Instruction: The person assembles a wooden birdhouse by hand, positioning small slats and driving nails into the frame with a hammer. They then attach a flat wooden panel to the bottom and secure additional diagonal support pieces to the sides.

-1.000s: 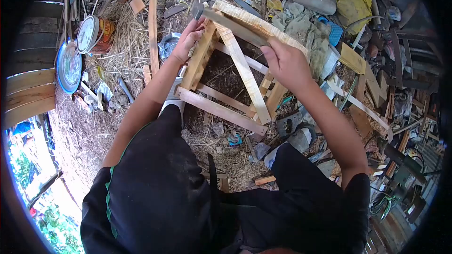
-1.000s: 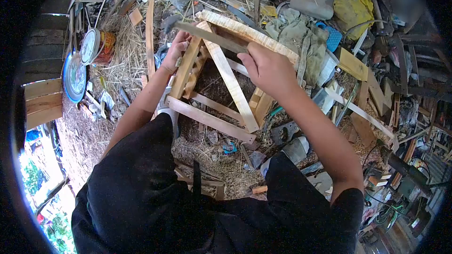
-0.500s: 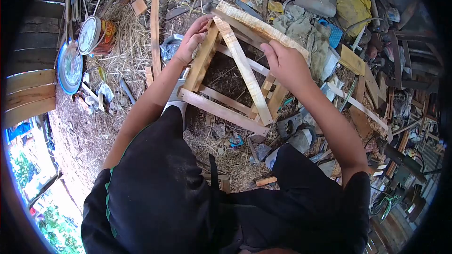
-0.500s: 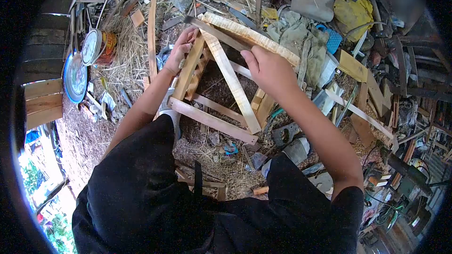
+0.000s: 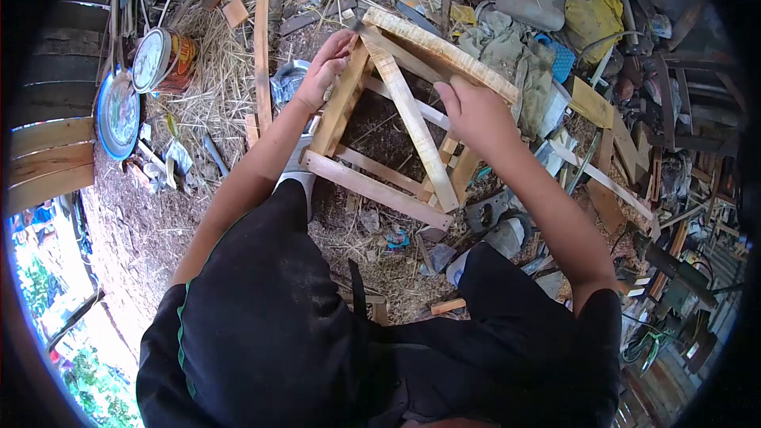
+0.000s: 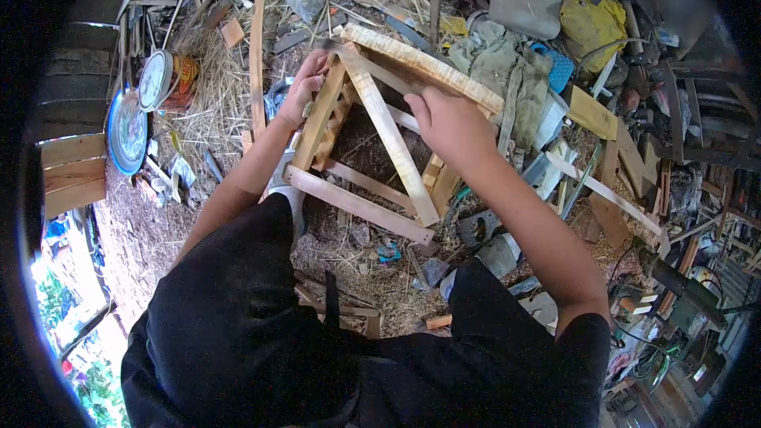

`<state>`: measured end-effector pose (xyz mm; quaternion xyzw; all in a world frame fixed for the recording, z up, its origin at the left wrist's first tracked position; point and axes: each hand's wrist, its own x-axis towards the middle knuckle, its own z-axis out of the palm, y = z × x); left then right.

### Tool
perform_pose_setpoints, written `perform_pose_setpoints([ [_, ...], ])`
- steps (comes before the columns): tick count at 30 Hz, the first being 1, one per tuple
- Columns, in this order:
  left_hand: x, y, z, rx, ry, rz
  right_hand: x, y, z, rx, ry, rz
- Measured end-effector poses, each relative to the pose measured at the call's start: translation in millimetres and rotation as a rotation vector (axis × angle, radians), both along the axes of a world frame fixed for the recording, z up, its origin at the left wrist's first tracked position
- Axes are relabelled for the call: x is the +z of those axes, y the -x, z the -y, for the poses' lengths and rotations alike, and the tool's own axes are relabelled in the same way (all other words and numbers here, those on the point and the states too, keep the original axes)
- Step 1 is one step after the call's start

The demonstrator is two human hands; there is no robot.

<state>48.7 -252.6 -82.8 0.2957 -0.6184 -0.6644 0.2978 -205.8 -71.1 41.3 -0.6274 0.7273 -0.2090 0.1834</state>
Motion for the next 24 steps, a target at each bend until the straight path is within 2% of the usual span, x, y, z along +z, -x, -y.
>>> perform_pose_setpoints([
  [1, 1.2, 1.1, 0.1, 0.0, 0.0, -0.001, -1.1, 0.6, 1.5, -0.036, -0.193, -0.019],
  [2, 2.2, 1.5, 1.5, -0.03, 0.02, -0.025, -0.4, 2.3, 0.4, -0.038, -0.192, -0.018],
  [4, -0.7, -0.9, 2.2, -0.058, 0.036, -0.041, 10.6, -0.8, -1.3, -0.02, -0.045, 0.073],
  [8, 6.0, 0.5, -3.7, -0.026, -0.017, -0.056, 0.7, -2.3, -8.2, 0.031, 0.135, 0.026],
  [10, 8.2, 1.7, -3.7, -0.019, -0.035, -0.05, 1.5, -0.4, 0.4, -0.068, -0.201, 0.082],
  [14, 10.2, 1.6, -0.8, -0.063, -0.002, -0.056, 15.8, -6.9, -4.3, -0.049, -0.05, 0.182],
  [16, 3.8, -1.1, -1.1, -0.05, -0.011, -0.064, 7.7, -10.0, -10.1, -0.014, 0.139, 0.13],
  [17, -0.4, -0.9, -0.1, -0.036, -0.011, -0.058, 3.5, -8.0, -7.7, -0.015, 0.142, 0.127],
  [19, 0.0, 0.8, 1.3, -0.024, -0.01, -0.052, 1.0, -5.1, 0.7, -0.046, -0.147, 0.063],
  [23, 3.7, 1.1, -0.4, -0.055, 0.01, -0.059, 17.8, -8.5, -1.9, -0.046, -0.027, 0.136],
  [24, 2.4, 1.1, -0.5, -0.033, 0.006, -0.053, 11.4, -10.0, -6.8, -0.037, 0.097, 0.13],
])
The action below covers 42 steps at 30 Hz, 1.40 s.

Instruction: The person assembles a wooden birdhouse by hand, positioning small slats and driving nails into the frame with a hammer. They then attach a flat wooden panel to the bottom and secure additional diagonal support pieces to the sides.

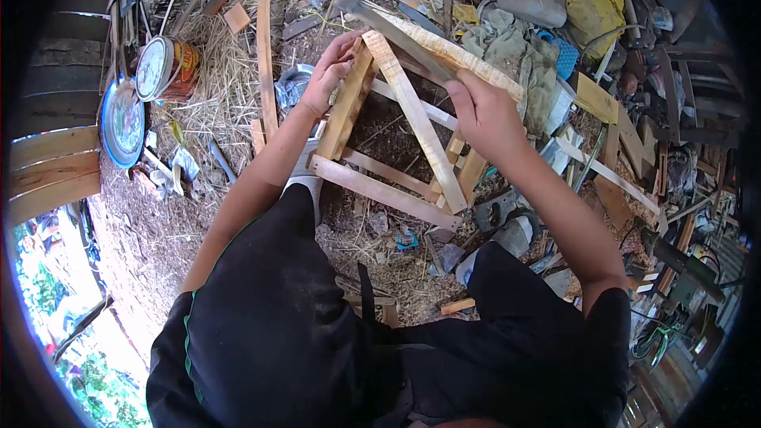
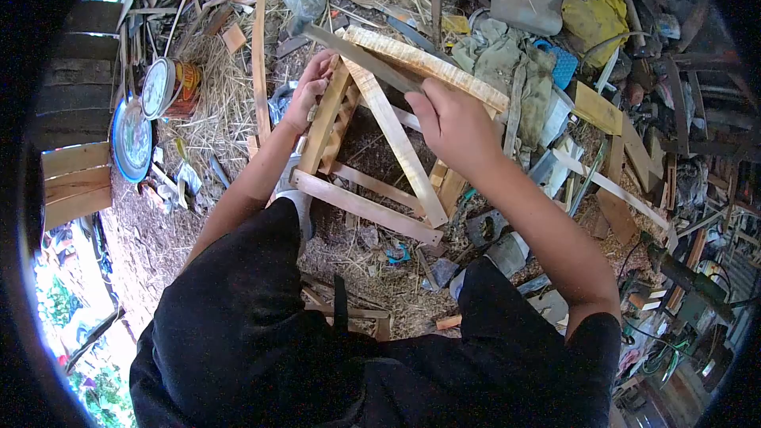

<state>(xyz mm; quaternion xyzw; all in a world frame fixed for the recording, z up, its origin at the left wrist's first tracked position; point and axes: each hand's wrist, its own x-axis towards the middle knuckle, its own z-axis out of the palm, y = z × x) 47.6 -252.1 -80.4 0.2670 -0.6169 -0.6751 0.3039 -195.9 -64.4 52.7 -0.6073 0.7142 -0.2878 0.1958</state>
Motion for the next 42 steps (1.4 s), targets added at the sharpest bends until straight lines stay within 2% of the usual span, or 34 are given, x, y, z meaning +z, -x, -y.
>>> perform_pose_setpoints([
  [1, -2.2, -0.5, 1.3, -0.003, 0.003, -0.001, -5.2, -0.1, -3.4, 0.0, 0.126, -0.01],
  [2, -3.4, -0.8, 2.3, -0.01, 0.012, -0.005, -9.4, 2.9, -2.0, -0.005, 0.13, -0.012],
  [4, -0.7, 0.9, 2.8, -0.019, 0.025, -0.008, -11.0, 8.4, 5.4, -0.042, -0.285, 0.072],
  [7, -2.7, 1.1, 1.4, -0.044, -0.026, -0.045, 10.4, 13.5, 6.3, 0.007, -0.22, 0.019],
  [11, 0.1, 0.7, 1.0, -0.037, -0.025, -0.061, -9.5, 4.8, -4.5, 0.0, -0.027, 0.026],
  [13, -0.7, 1.6, 2.7, -0.04, -0.022, -0.04, -11.3, 6.4, 0.2, -0.048, -0.25, 0.051],
  [17, 0.1, 0.5, -0.2, -0.046, -0.033, -0.069, -1.9, 3.5, -4.3, -0.006, -0.162, 0.143],
  [19, 1.4, -1.4, -0.4, -0.047, -0.042, -0.069, -8.4, -5.7, -7.7, -0.066, -0.195, -0.11],
  [23, 2.5, 0.6, 0.8, -0.063, -0.05, -0.075, 5.6, 4.3, 1.0, -0.045, -0.366, -0.083],
  [25, 0.6, -1.1, -1.5, -0.061, -0.069, -0.056, 13.3, -0.8, -3.4, -0.014, -0.185, -0.024],
  [26, 0.4, -1.1, -1.3, -0.058, -0.068, -0.066, 5.1, -2.2, -4.4, -0.016, -0.187, -0.023],
  [29, -1.8, -2.4, -2.6, -0.041, -0.056, -0.068, -15.2, -0.1, -2.3, -0.035, -0.332, -0.107],
  [31, -0.7, -0.8, -0.2, -0.049, -0.045, -0.058, -12.8, 2.5, -1.9, -0.06, -0.347, 0.033],
  [35, 3.9, -2.1, -4.9, -0.078, -0.057, -0.078, -37.0, -7.7, -17.5, -0.104, -0.389, 0.153],
  [38, 0.0, -1.5, -3.4, -0.044, -0.05, -0.041, -27.5, -24.8, -20.6, -0.159, -0.411, 0.342],
  [41, -4.4, -2.5, -3.1, -0.062, -0.067, -0.082, -40.4, -24.2, -13.3, -0.181, -0.413, 0.347],
  [42, -7.7, -2.3, -1.5, -0.087, -0.06, -0.108, -43.1, -21.8, -12.5, -0.159, -0.411, 0.271],
])
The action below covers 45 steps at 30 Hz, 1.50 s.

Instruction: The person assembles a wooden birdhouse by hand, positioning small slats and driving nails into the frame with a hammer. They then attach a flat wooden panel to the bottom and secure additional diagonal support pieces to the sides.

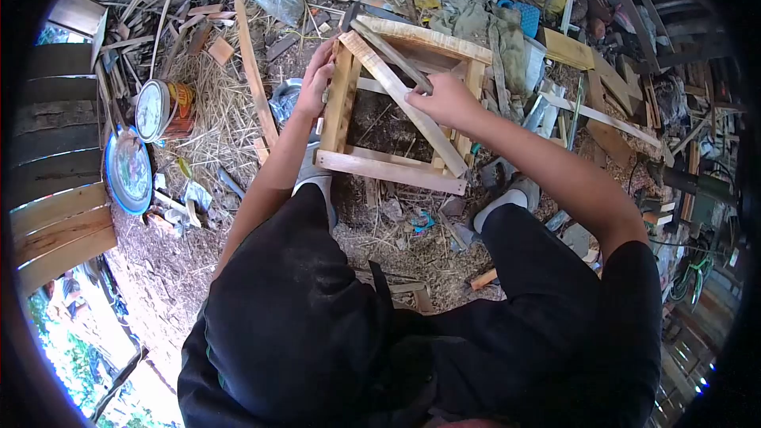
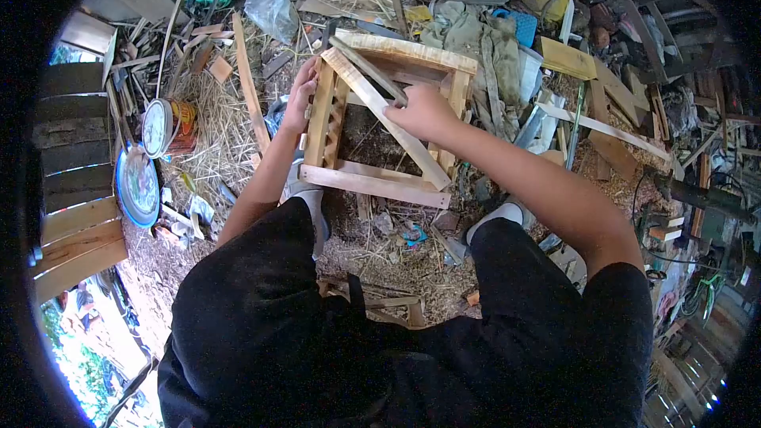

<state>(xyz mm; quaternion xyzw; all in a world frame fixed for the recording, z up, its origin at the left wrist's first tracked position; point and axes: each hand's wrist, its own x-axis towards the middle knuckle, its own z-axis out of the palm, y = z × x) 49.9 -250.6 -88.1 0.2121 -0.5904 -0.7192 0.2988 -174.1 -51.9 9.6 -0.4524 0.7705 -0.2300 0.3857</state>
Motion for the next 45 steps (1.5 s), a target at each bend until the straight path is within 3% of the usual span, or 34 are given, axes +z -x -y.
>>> perform_pose_setpoints([
  [4, -5.4, -6.3, 2.8, 0.037, 0.064, 0.059, -6.1, 4.4, 3.8, 0.147, 0.07, -0.101],
  [9, -7.1, -8.9, 2.6, 0.05, 0.047, 0.111, 1.2, 7.8, 4.5, 0.129, -0.034, -0.075],
  [14, 7.9, -27.0, 1.7, 0.081, 0.193, 0.123, 2.5, 5.8, -2.1, 0.113, 0.095, -0.156],
  [16, -0.4, -53.1, 9.5, 0.217, 0.222, 0.242, 3.5, -2.5, -5.1, 0.059, 0.186, -0.176],
  [17, -10.5, -58.8, 15.1, 0.353, 0.145, 0.172, 3.1, -3.6, -5.7, 0.061, 0.182, -0.171],
  [19, -14.4, -82.4, 20.8, 0.514, 0.232, 0.521, 20.1, -10.4, -1.9, 0.132, 0.135, -0.214],
  [20, -19.3, -94.0, 25.7, 0.513, 0.23, 0.526, 29.3, -16.8, 1.7, 0.133, 0.132, -0.209],
  [22, -40.2, -111.8, 34.4, 0.446, 0.71, 0.727, 46.0, -32.8, 9.9, 0.157, 0.092, -0.151],
  [23, -44.9, -115.5, 31.8, 0.446, 0.709, 0.73, 49.3, -38.8, 11.5, 0.158, 0.091, -0.149],
  [25, -48.1, -119.7, 26.0, 0.309, 1.038, 0.813, 53.5, -46.9, 14.3, 0.226, 0.063, -0.142],
  [29, -48.0, -124.8, 20.2, 0.154, 1.134, 0.836, 43.6, -54.6, 14.4, 0.275, 0.066, -0.141],
  [39, -48.7, -124.1, 28.7, 0.219, 0.989, 1.099, 26.4, -49.2, 15.9, 0.244, 0.082, -0.058],
  [41, -46.3, -122.0, 25.8, 0.215, 1.123, 1.145, 34.5, -50.4, 18.7, 0.232, -0.017, -0.037],
  [45, -44.8, -116.6, 15.9, 0.227, 1.224, 1.104, 22.8, -46.7, 16.2, 0.23, 0.059, -0.031],
])
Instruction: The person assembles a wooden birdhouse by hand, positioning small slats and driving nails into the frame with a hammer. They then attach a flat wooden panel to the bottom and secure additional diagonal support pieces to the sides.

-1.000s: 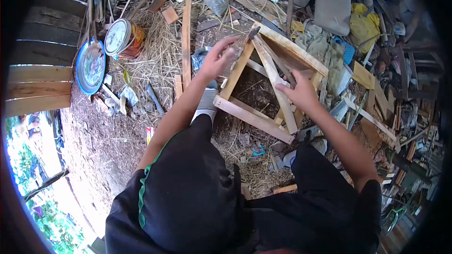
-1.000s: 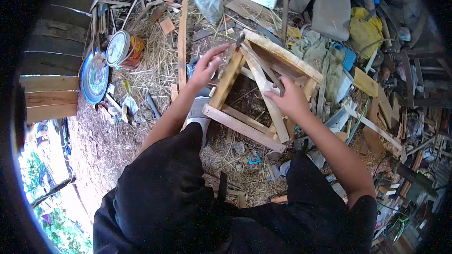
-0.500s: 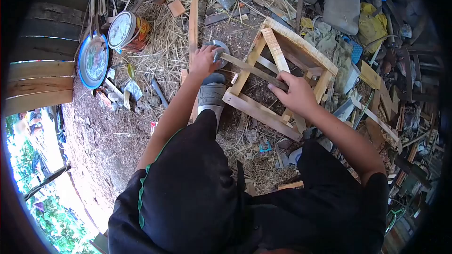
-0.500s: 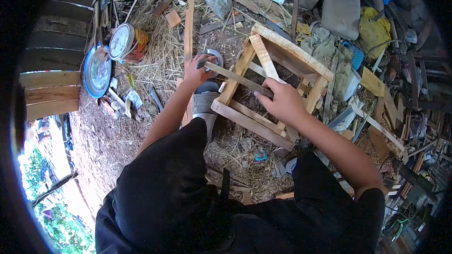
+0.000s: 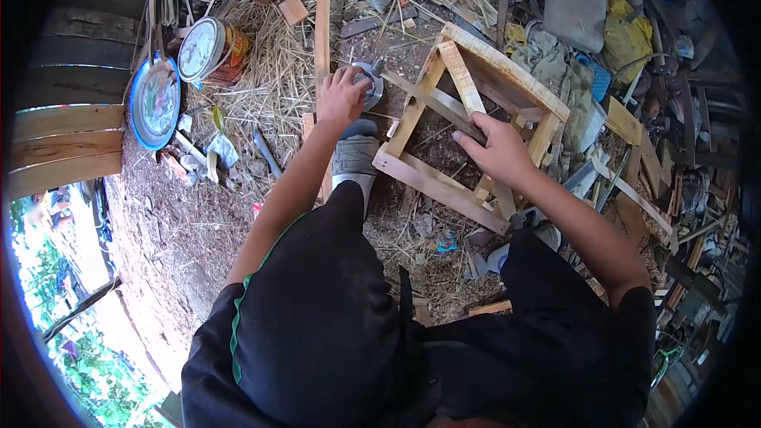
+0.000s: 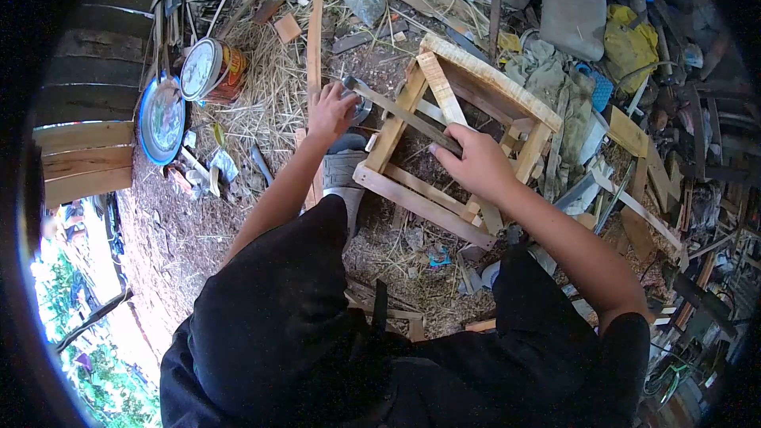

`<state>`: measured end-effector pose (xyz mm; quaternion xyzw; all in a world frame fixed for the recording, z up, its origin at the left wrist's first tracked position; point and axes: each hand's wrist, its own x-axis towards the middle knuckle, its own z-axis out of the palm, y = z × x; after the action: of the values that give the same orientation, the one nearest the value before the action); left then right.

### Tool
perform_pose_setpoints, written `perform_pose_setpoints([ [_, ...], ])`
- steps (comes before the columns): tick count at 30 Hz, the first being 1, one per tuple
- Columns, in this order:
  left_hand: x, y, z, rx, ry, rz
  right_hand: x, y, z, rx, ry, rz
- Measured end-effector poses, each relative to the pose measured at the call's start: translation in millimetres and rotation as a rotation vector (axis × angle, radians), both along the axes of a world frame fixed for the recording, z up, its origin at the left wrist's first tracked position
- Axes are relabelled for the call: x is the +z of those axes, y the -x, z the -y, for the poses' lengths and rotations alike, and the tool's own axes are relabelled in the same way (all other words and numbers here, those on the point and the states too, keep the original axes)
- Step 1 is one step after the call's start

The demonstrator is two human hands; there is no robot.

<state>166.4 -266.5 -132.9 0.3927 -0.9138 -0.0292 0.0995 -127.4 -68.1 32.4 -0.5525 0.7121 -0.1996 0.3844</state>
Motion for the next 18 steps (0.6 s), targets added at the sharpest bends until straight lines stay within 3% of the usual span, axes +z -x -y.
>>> perform_pose_setpoints([
  [6, 0.2, 1.7, -6.5, -0.009, -0.036, -0.061, -6.8, 2.5, -2.9, 0.004, 0.063, 0.01],
  [18, 1.3, 3.0, -9.7, -0.091, -0.015, 0.063, 1.6, -1.2, 5.2, 0.003, 0.023, 0.013],
])
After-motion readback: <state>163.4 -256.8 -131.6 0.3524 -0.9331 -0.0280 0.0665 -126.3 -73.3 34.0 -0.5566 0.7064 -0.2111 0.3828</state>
